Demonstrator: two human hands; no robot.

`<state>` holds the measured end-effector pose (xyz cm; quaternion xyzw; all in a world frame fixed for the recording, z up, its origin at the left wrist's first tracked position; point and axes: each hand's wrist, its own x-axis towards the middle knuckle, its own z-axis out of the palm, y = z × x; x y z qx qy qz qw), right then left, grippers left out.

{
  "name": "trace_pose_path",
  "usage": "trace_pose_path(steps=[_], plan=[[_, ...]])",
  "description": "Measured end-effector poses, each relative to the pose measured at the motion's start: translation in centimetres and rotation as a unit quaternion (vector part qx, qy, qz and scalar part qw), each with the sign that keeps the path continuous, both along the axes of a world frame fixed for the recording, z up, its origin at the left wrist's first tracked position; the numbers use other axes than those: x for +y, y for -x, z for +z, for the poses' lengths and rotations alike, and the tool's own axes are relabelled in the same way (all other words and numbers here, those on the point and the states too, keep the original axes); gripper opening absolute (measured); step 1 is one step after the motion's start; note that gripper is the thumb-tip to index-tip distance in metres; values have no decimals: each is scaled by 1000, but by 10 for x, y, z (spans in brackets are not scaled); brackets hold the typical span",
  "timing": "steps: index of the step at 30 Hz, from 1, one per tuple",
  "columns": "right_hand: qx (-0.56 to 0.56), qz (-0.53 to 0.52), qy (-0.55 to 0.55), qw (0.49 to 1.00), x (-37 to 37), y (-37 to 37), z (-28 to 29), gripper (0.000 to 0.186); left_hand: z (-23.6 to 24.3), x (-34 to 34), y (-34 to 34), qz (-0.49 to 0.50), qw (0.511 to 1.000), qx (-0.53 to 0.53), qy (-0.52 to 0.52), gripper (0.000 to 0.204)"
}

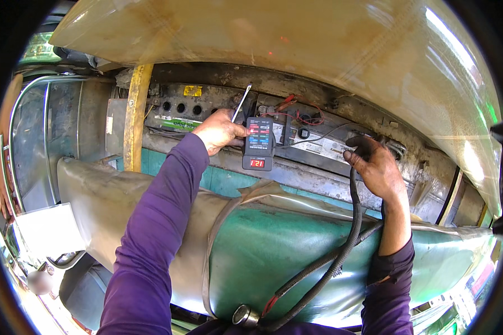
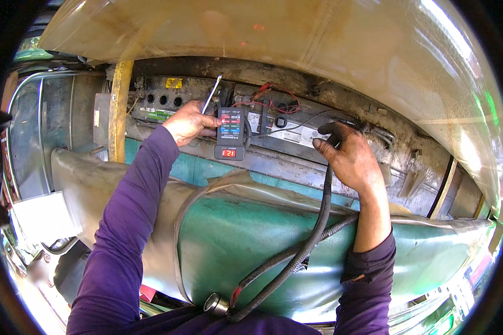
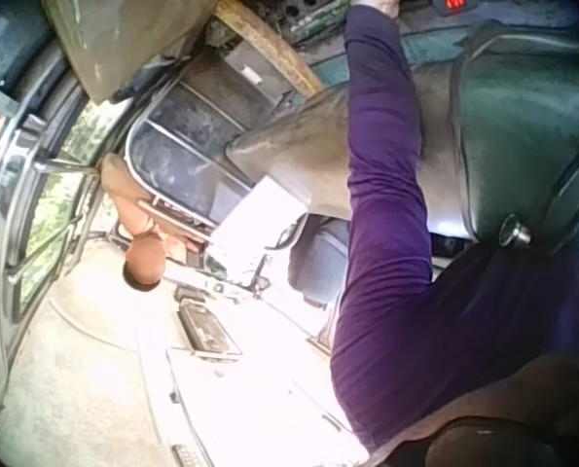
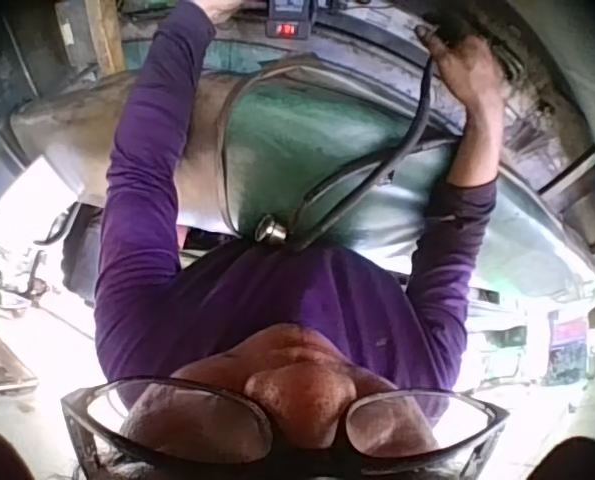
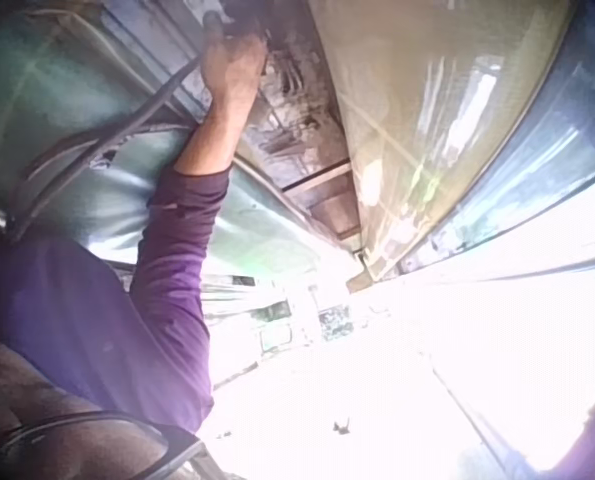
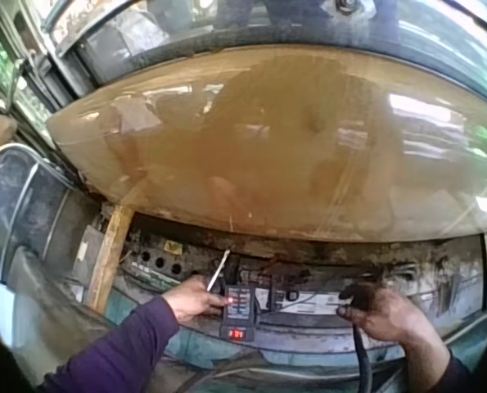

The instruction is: The person uses a digital battery tester to check voltage on a vehicle battery and then uses a wrench to loosen and tighten battery terminal connections. The person repeatedly connects and disconnects the tester while adjusting the terminals.

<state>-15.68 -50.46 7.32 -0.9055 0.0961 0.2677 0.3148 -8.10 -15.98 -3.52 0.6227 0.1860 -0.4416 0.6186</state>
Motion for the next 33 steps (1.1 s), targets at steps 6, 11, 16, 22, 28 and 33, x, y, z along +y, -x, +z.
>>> trace_pose_path(steps=[6,11,16,22,28,33], plan=[[7,6,-7,1000,0,0,-2,45,-3,0,1,2,1000,-1,-6,29],[-1,-1,-15,1000,0,2,-2,42,-10,1,2,-10,999,-38,-23,26],[6,4,-18,1000,2,1,-1,41,-20,2,4,21,999,19,-38,19],[5,14,-10,1000,2,0,-2,43,-33,-6,-2,-36,996,18,-85,20],[30,-2,-14,999,2,-1,-3,46,-36,-8,-5,-34,996,-11,-80,20],[36,-4,-23,999,3,-1,-5,46,-40,-9,-7,-38,995,-23,-93,24]])
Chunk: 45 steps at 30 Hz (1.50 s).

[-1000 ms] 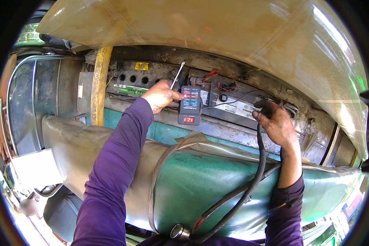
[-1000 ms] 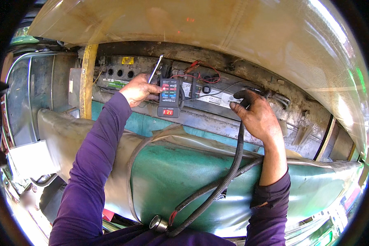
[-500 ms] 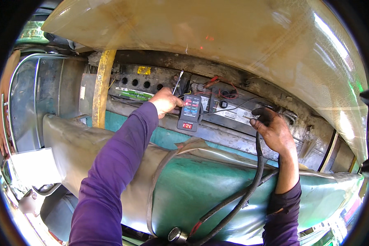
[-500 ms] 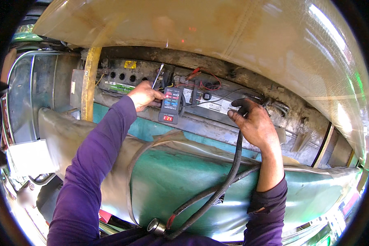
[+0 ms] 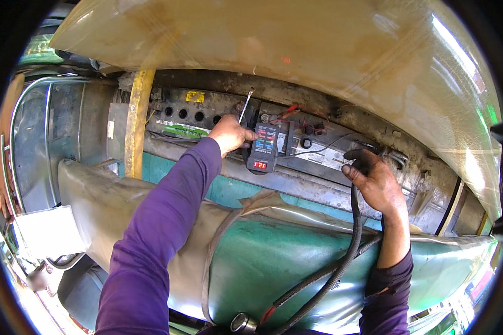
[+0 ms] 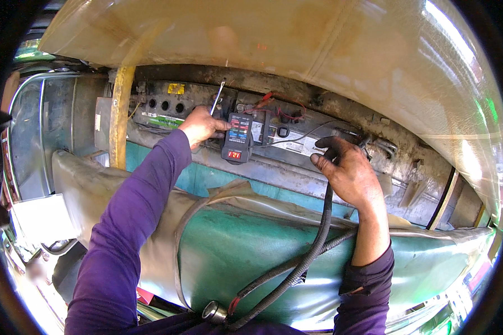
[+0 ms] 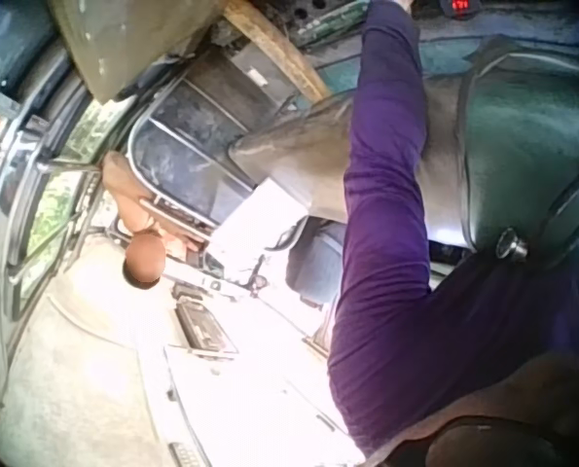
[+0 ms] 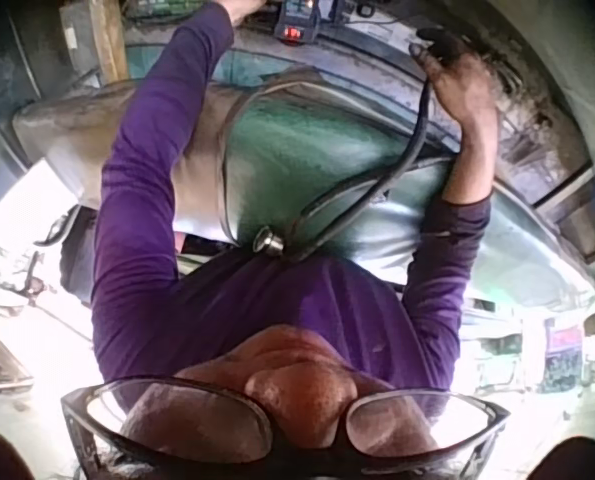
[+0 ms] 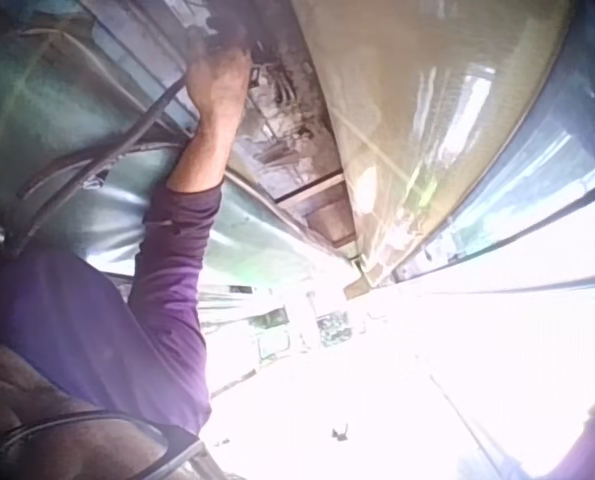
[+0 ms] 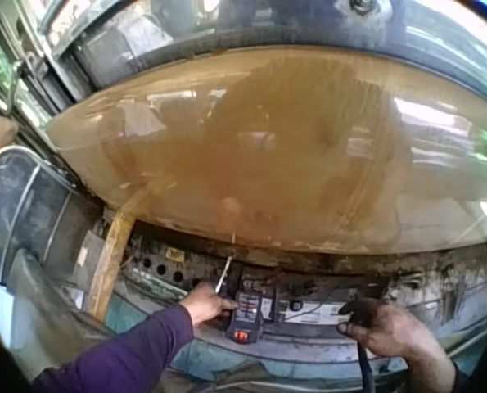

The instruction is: The person uses a digital battery tester to check voltage on a vehicle battery and then uses a wrench to loosen and tighten battery terminal connections. The person repeatedly connects and disconnects the tester while adjusting the terminals.

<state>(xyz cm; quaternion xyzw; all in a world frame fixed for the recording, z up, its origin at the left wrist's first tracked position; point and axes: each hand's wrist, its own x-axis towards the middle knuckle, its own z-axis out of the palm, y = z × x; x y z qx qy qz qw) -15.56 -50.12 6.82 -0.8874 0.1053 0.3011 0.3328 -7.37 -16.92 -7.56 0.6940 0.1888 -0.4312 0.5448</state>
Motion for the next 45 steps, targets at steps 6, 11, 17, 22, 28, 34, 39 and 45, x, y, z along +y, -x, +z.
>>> trace_pose_path(steps=[6,11,17,22,28,34,39,45], plan=[[5,1,1,1000,-1,0,1,46,-12,2,2,4,999,-36,-16,22],[6,1,8,1000,-2,1,0,46,-20,7,0,-13,998,-53,-35,24],[-5,8,-3,1000,-1,1,1,45,-15,6,-1,-45,997,-42,-54,19],[-2,13,13,1000,-2,1,4,44,25,11,-20,-108,950,-180,-229,47],[-21,-7,-1,1000,-9,3,1,41,96,33,-33,-165,855,-301,-389,51],[12,-30,-16,999,-12,2,-1,42,127,25,-22,-270,852,-344,-287,32],[43,-34,-13,998,-10,2,2,42,156,28,-17,-364,880,-295,-74,35],[36,-30,-33,998,-11,3,2,39,164,25,-15,-109,906,-275,303,40]])
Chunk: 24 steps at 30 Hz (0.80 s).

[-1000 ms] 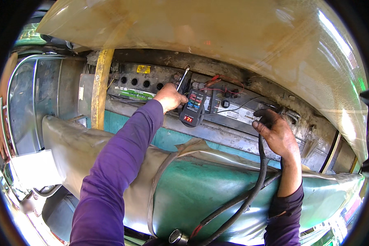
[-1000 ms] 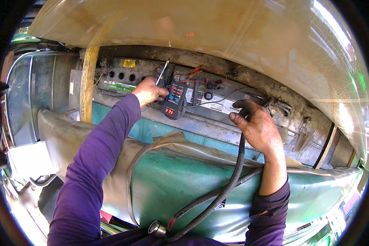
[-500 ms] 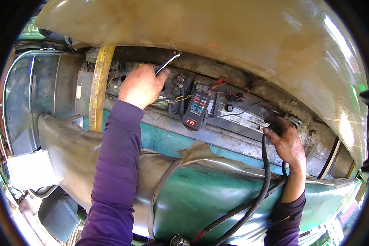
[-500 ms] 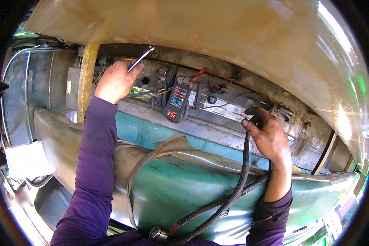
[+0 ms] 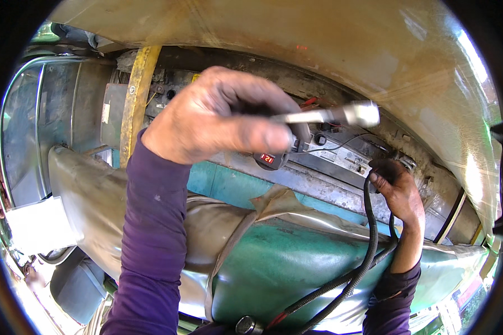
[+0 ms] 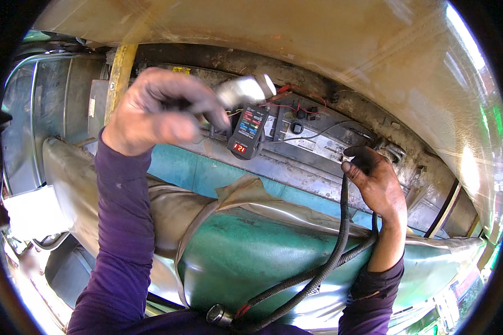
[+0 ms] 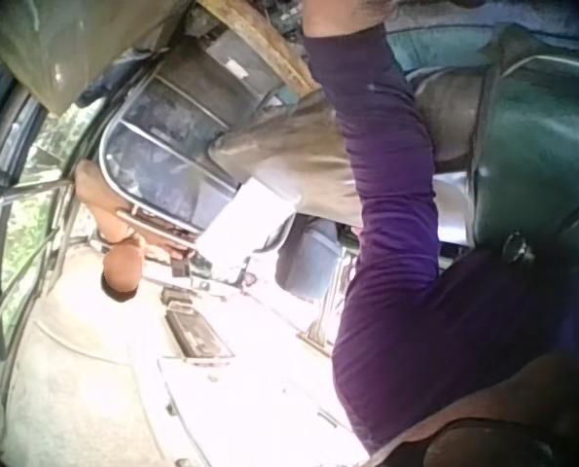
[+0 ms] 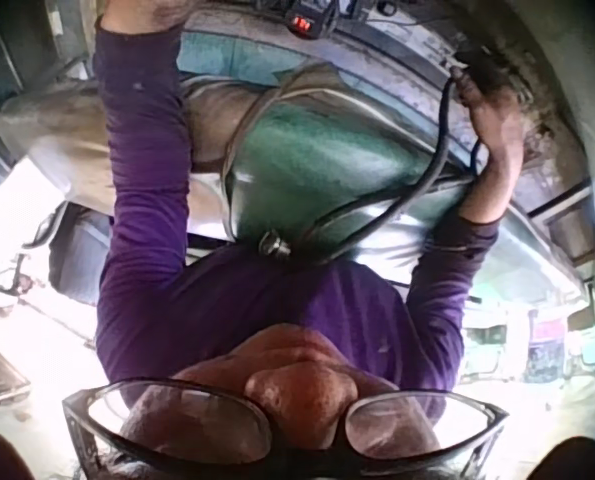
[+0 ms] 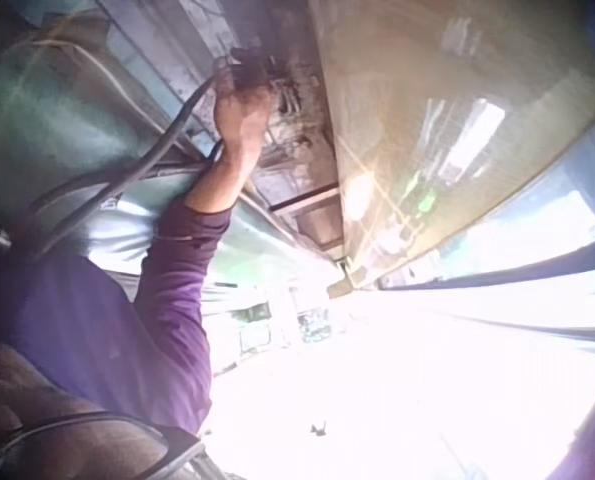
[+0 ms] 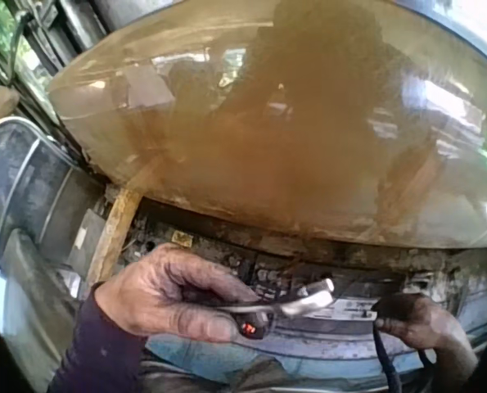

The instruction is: The person uses a digital battery tester to check voltage on a vehicle battery and then uses a wrench to loosen and tighten battery terminal connections. The person repeatedly connects and disconnects the tester while adjusting the terminals.

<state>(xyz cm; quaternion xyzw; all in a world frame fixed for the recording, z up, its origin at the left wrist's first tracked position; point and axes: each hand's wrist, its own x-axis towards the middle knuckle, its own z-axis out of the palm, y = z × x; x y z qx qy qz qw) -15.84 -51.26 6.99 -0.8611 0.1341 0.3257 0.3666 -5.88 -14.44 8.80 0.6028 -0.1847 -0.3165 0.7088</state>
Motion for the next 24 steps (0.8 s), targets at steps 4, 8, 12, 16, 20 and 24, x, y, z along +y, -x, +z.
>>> trace_pose_path(steps=[4,8,12,16,20,24], plan=[[-8,21,25,999,-2,0,-2,40,-9,14,-8,49,986,69,145,61],[-14,36,23,999,-4,-1,-3,40,-14,27,-13,49,960,95,260,68],[-6,22,18,1000,-4,0,-6,40,-2,28,-14,52,971,89,216,56],[-16,28,4,999,-6,1,-6,39,11,28,-8,22,990,-7,-139,31],[-13,24,7,1000,-6,0,-6,39,-17,21,-1,-77,707,-220,-668,23],[-9,13,2,1000,-3,0,-5,39,-36,39,-2,-32,671,-235,-703,22]])
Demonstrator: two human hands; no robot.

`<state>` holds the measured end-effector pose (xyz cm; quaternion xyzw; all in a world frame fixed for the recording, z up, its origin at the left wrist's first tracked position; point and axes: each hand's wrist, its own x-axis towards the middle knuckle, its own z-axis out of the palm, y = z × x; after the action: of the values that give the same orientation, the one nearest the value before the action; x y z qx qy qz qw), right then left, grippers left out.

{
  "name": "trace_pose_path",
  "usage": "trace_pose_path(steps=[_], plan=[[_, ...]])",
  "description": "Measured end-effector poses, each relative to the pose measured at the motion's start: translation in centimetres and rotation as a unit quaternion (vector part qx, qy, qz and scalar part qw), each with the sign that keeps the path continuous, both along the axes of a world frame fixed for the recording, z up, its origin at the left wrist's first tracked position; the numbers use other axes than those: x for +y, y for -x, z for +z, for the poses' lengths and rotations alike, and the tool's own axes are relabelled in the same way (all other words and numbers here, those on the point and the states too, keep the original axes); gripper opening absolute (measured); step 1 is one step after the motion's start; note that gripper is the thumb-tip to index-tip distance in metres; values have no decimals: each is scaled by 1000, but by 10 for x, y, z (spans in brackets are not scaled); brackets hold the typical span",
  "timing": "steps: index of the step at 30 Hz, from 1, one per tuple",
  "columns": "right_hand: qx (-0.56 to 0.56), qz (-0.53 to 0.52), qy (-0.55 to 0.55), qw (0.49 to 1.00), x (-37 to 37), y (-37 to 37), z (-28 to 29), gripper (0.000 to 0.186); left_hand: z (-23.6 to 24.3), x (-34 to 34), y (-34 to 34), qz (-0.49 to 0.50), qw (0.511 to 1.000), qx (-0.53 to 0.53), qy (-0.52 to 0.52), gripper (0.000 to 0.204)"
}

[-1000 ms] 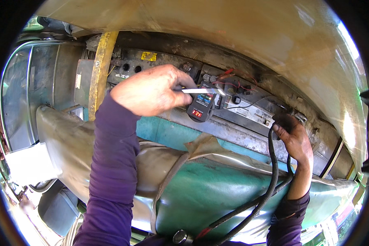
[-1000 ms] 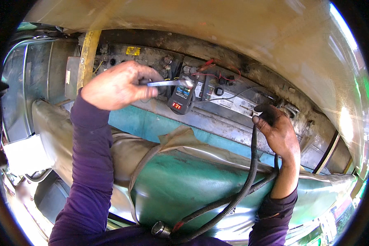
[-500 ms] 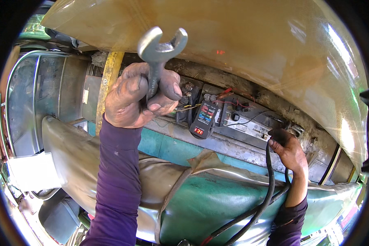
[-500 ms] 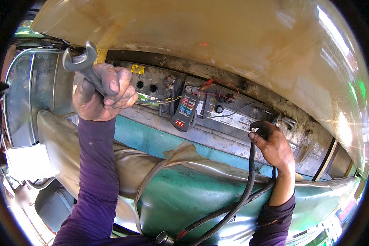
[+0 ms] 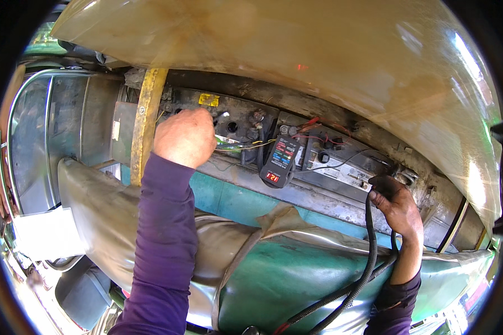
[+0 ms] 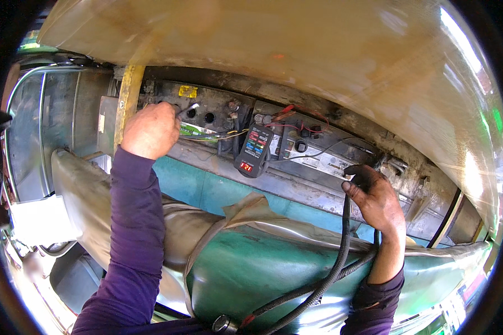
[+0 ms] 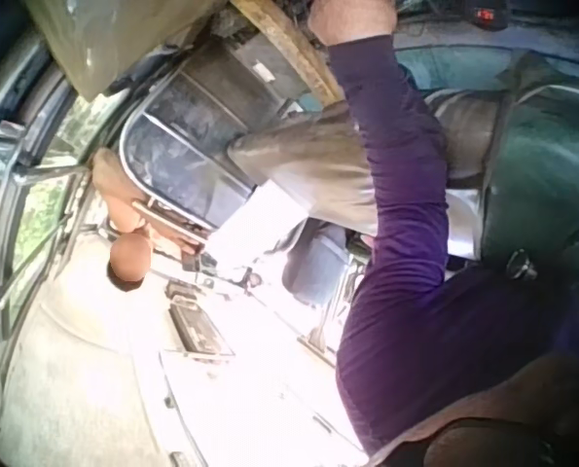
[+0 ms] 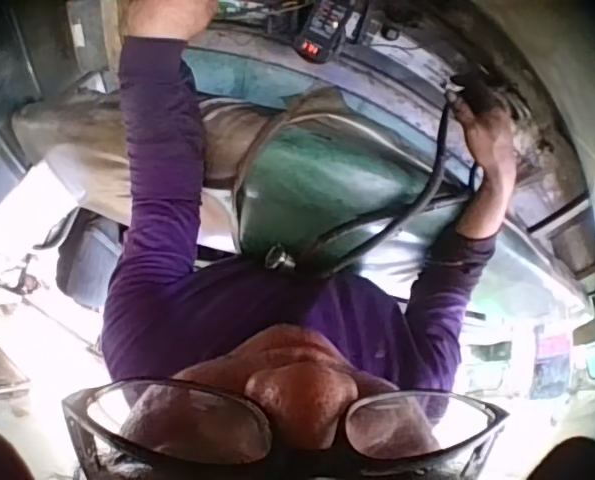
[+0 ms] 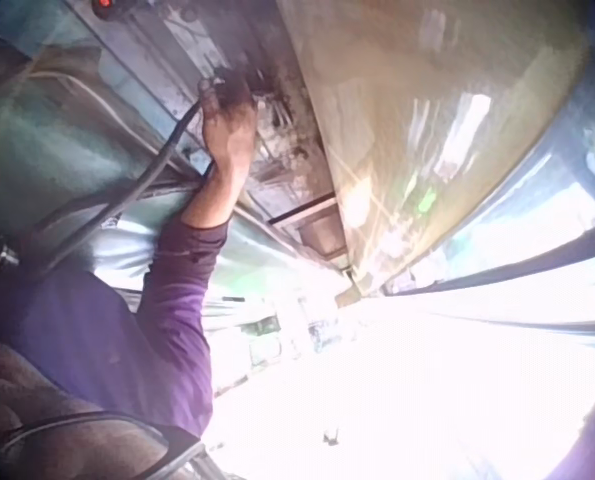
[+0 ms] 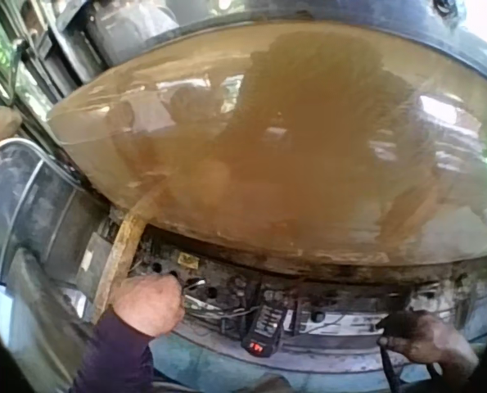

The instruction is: The person uses a digital battery tester to check voltage on a vehicle battery and then uses a wrench to loosen and tighten battery terminal connections. The person repeatedly connects and disconnects the tester while adjusting the terminals.

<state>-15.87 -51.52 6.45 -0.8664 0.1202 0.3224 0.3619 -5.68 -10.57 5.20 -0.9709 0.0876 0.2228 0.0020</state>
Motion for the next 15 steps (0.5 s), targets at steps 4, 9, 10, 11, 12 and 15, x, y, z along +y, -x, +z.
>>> trace_pose_path(steps=[4,9,10,11,12,15], plan=[[-4,8,0,1000,-1,2,0,40,-8,1,1,-10,998,47,51,22],[-6,9,8,1000,-4,4,-3,41,-5,-5,1,-11,998,-2,58,19],[3,0,5,1000,-4,4,-4,41,-4,-4,1,-5,999,-10,49,18],[-8,11,12,1000,-4,4,-4,41,-3,-4,1,1,999,-18,40,18],[-9,15,15,1000,-4,3,-4,41,-2,-3,2,1,998,-42,36,17],[-4,23,14,1000,-4,3,-3,42,-3,-1,4,-1,995,-97,30,15]])
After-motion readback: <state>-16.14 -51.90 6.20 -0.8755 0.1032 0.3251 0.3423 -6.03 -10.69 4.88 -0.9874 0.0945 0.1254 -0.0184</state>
